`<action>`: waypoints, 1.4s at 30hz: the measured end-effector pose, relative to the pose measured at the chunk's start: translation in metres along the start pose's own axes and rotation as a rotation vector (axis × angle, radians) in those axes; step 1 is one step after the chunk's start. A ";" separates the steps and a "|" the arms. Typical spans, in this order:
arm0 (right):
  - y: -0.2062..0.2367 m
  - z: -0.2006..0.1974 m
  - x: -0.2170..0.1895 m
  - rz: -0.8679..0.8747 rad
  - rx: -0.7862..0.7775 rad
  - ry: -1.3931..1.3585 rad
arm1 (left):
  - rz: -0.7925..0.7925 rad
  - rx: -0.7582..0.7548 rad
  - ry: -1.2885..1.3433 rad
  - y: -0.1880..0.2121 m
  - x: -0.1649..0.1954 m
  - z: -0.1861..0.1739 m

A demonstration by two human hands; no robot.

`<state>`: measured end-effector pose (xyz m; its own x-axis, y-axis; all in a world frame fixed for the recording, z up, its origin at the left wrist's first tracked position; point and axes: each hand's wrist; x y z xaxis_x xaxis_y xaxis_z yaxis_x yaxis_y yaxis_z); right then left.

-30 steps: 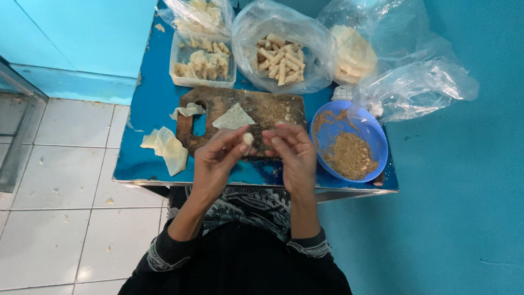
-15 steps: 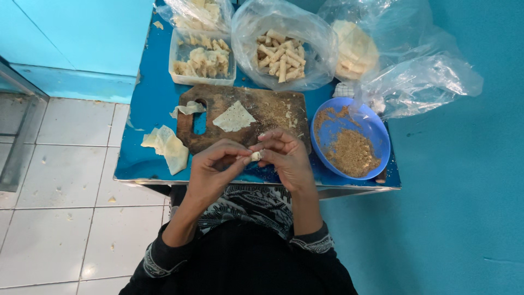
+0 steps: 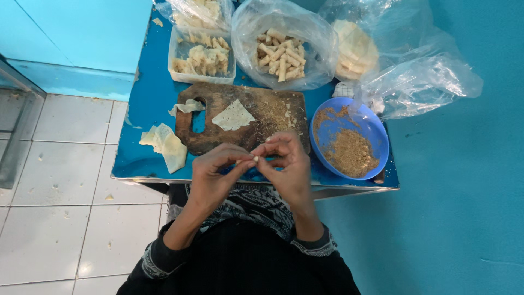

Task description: The person cuts a thin cracker sheet into small pieces on a wooden cutting board, folds and presses the pieces by hand, and places them into a blue bowl containing brown crumbs. At the end the person holds a stack of round crackers and the knife.

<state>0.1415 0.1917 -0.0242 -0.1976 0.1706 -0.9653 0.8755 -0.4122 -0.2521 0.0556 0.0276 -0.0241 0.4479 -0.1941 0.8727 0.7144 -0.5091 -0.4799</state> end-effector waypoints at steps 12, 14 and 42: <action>-0.010 -0.009 -0.009 0.160 -0.087 -0.374 | -0.330 0.055 0.496 0.001 -0.039 -0.005; -0.008 -0.002 -0.012 -0.017 -0.136 -0.095 | -0.325 0.047 0.503 0.001 -0.043 -0.005; -0.029 -0.001 0.023 0.321 -0.178 -0.566 | -0.229 0.025 0.467 0.001 -0.023 -0.017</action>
<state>0.1124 0.2086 -0.0387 -0.0735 -0.4509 -0.8895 0.9791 -0.2023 0.0217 0.0376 0.0171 -0.0429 -0.0049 -0.4365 0.8997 0.7811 -0.5634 -0.2691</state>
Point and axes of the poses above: each hand's wrist, its own y-axis away from the middle knuckle, its own z-axis out of the palm, x = y × z, and after that the axes turned 2 degrees about y, right-handed
